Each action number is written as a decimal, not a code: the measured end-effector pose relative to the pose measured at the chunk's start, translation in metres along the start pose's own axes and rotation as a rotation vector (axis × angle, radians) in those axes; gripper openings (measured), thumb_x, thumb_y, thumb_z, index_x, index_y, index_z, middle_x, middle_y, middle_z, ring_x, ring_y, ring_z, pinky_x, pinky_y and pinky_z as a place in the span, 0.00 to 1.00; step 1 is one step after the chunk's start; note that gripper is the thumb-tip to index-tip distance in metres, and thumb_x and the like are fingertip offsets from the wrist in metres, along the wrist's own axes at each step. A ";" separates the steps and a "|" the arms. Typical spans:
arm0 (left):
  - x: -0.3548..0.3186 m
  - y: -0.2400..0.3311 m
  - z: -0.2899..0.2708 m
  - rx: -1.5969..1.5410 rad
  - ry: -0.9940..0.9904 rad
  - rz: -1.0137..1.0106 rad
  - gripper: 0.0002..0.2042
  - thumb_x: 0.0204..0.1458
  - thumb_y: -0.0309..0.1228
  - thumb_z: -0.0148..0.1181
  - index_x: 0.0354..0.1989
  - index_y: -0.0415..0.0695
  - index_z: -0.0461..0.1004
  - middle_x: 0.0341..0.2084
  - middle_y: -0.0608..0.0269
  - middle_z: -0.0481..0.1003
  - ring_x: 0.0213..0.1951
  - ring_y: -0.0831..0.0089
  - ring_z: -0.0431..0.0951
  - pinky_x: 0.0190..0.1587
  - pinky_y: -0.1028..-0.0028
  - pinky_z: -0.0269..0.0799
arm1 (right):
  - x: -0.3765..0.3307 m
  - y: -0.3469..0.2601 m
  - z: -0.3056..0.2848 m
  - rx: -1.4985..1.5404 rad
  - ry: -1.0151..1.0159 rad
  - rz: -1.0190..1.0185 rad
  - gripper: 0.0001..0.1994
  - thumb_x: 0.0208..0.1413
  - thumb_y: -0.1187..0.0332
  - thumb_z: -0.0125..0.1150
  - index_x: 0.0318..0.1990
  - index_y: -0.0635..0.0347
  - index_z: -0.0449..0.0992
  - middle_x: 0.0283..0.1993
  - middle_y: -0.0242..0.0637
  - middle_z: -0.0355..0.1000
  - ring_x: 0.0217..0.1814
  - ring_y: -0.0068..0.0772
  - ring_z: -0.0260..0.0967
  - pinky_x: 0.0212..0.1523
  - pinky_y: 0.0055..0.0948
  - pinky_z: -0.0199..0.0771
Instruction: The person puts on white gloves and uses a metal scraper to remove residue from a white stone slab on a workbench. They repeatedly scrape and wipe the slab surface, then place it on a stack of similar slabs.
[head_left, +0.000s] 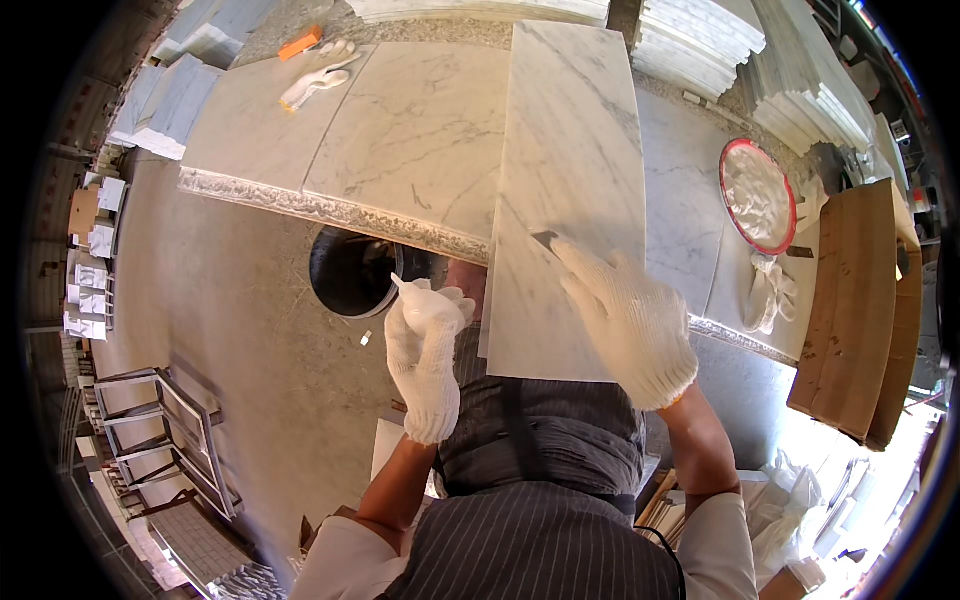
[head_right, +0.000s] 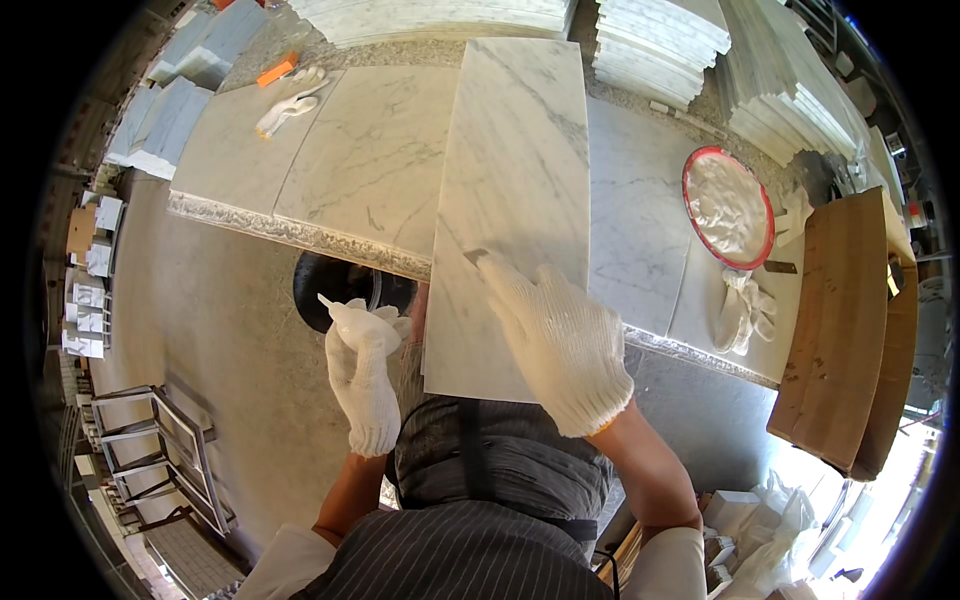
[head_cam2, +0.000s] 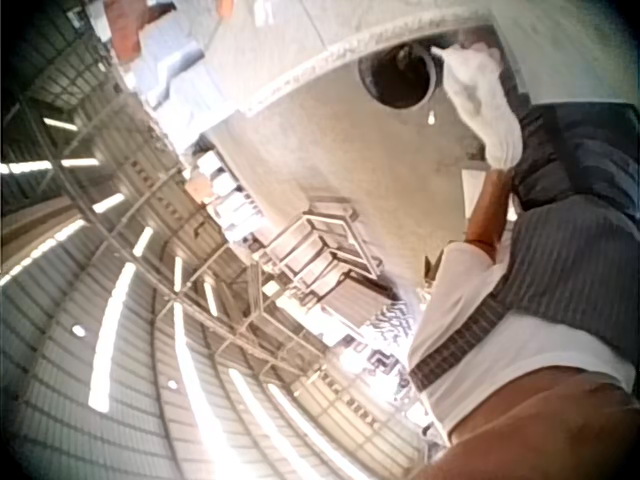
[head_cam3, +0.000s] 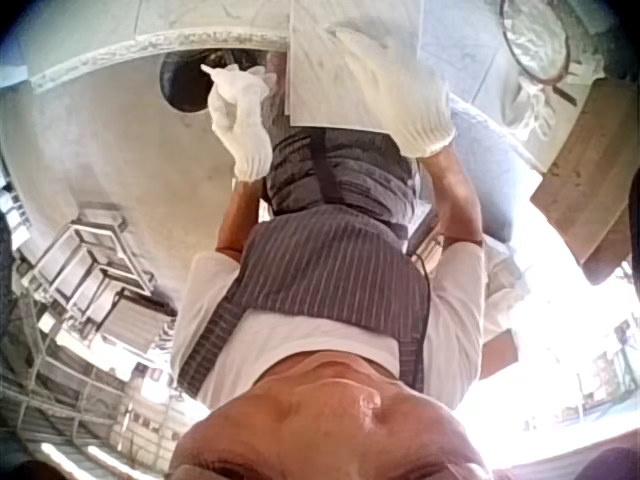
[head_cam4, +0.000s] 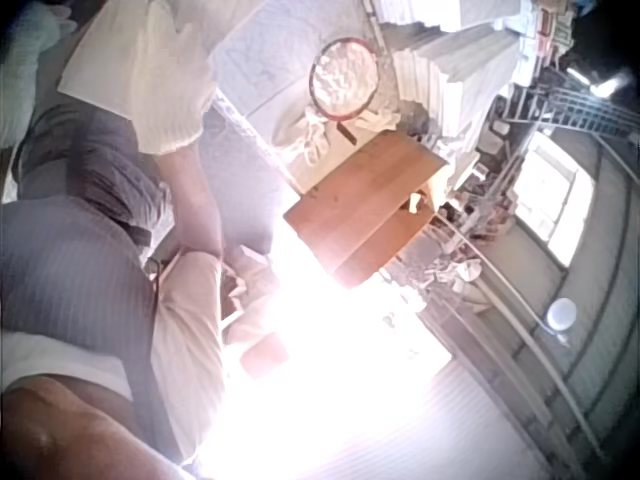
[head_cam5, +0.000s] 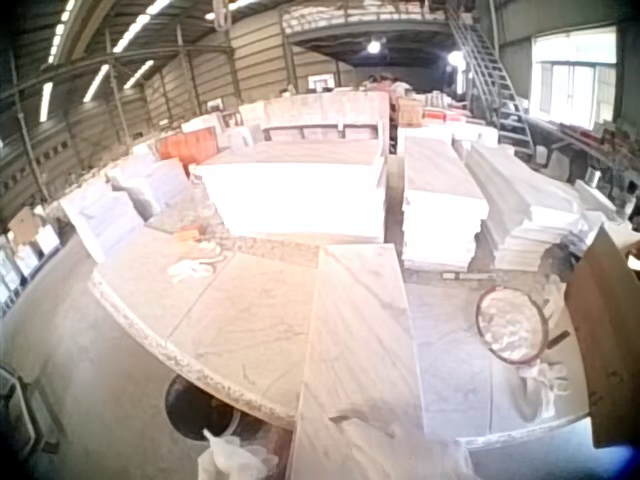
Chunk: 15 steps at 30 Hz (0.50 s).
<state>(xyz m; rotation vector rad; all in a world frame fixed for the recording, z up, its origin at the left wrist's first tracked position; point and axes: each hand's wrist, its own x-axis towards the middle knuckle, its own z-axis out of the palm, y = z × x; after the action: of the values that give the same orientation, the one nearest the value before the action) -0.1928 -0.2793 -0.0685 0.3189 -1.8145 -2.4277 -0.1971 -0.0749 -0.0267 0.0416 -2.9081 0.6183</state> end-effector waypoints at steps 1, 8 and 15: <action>0.000 0.000 0.001 0.003 -0.002 -0.001 0.24 0.58 0.24 0.59 0.62 0.35 0.61 0.47 0.47 0.75 0.44 0.63 0.80 0.54 0.63 0.76 | 0.003 0.000 0.005 -0.006 0.050 -0.005 0.14 0.60 0.61 0.59 0.53 0.40 0.77 0.31 0.39 0.71 0.28 0.49 0.72 0.28 0.42 0.73; 0.000 0.003 -0.005 0.131 0.006 0.040 0.26 0.58 0.29 0.57 0.63 0.32 0.60 0.48 0.44 0.75 0.46 0.61 0.80 0.56 0.64 0.72 | -0.002 -0.003 0.007 -0.088 -0.175 0.006 0.15 0.60 0.62 0.58 0.54 0.41 0.76 0.30 0.39 0.69 0.28 0.49 0.73 0.28 0.42 0.73; 0.002 0.008 0.000 0.071 0.040 0.055 0.24 0.57 0.24 0.59 0.61 0.32 0.62 0.47 0.48 0.75 0.44 0.64 0.80 0.54 0.65 0.75 | -0.022 0.018 -0.024 0.065 -0.088 0.019 0.19 0.58 0.65 0.59 0.58 0.46 0.74 0.31 0.41 0.71 0.35 0.46 0.74 0.34 0.40 0.74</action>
<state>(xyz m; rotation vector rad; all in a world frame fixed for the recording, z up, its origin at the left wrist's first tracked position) -0.1955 -0.2820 -0.0611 0.3159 -1.8705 -2.3081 -0.1732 -0.0489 -0.0162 0.0510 -2.9750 0.7328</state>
